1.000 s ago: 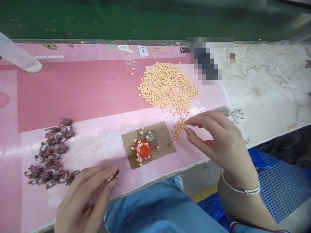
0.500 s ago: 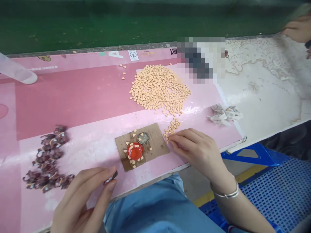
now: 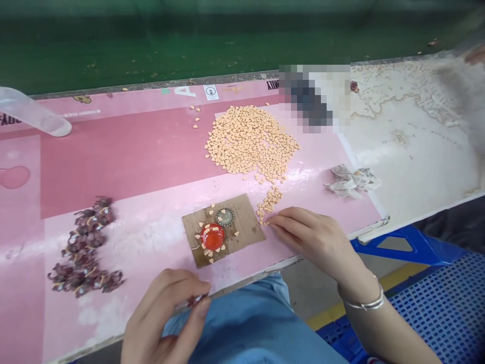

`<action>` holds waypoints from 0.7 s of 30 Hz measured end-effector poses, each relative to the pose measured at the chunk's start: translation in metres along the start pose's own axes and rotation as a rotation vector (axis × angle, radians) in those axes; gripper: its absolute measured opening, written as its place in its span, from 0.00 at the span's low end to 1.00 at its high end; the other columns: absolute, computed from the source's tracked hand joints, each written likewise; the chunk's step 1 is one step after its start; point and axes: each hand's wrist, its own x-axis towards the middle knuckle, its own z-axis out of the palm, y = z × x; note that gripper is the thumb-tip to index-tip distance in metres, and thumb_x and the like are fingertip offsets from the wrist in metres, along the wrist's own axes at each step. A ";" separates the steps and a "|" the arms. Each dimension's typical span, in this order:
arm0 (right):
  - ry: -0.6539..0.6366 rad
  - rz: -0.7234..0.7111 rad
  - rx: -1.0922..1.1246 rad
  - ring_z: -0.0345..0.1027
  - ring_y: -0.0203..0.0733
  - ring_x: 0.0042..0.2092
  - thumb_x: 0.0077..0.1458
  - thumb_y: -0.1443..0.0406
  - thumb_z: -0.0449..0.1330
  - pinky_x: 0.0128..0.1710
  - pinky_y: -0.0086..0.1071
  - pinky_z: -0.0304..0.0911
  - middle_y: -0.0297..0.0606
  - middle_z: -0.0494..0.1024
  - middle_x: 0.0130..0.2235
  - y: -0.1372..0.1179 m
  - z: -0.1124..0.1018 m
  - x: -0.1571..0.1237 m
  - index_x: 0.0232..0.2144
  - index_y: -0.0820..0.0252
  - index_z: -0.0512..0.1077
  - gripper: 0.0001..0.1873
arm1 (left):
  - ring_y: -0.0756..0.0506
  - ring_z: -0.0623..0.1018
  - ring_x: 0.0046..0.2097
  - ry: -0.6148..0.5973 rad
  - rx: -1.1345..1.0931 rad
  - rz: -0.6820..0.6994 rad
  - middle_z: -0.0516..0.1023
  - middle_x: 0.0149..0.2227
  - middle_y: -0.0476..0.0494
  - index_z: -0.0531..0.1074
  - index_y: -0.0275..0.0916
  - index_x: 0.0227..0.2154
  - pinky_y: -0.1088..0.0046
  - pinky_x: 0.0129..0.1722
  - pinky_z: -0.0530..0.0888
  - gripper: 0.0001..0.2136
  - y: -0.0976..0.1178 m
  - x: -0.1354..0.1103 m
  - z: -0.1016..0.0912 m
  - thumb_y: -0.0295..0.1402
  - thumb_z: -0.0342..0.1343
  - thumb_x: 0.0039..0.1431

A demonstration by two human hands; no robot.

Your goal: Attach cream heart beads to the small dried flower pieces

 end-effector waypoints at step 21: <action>0.234 -0.219 0.370 0.82 0.36 0.35 0.75 0.73 0.54 0.33 0.29 0.79 0.37 0.87 0.35 -0.089 0.001 0.041 0.47 0.70 0.81 0.14 | 0.51 0.82 0.33 0.022 0.018 0.124 0.82 0.35 0.49 0.79 0.43 0.46 0.81 0.32 0.79 0.11 -0.008 0.005 0.008 0.21 0.58 0.69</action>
